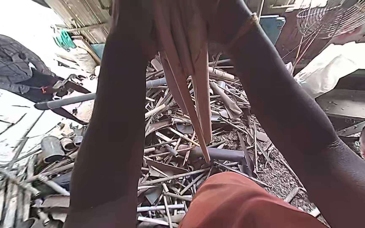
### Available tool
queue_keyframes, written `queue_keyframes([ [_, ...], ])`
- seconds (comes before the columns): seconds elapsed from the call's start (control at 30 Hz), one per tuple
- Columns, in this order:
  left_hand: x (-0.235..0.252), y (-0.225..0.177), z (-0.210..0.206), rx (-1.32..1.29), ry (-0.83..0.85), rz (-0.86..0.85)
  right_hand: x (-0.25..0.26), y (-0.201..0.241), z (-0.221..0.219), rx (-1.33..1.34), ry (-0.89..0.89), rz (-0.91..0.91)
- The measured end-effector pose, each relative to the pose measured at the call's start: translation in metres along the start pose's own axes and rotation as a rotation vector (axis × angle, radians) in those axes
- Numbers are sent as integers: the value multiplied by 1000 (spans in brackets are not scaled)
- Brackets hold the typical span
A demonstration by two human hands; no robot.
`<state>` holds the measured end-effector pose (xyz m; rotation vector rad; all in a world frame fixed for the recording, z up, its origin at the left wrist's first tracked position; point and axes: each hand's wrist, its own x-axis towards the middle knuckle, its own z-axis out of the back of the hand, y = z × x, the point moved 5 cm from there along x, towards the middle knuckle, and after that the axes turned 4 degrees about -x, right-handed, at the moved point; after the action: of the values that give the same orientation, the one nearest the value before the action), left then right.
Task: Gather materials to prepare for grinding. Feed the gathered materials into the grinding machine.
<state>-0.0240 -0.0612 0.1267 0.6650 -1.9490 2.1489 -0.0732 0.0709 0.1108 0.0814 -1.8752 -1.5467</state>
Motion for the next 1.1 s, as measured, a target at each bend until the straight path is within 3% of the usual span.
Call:
queue_keyframes([
  [0.1, -9, 16, -14, -162, 57, 50, -5, -7, 3, 2, -12, -65],
  [0.2, -28, 49, -26, -275, 56, 95, -19, -42, 9, 86, 20, -104],
  [0.4, -78, 80, -35, -295, 2, 259, -59, -77, 20, 148, 68, -120],
  [0.57, -109, 98, -37, -258, -2, 318, -93, -76, 26, 167, 87, -119],
  [0.83, -127, 31, -53, -299, -128, 254, -123, -16, 38, 65, 177, 83],
  [1.1, -94, -17, -78, -179, -29, -101, -101, 31, 48, 47, 19, 173],
])
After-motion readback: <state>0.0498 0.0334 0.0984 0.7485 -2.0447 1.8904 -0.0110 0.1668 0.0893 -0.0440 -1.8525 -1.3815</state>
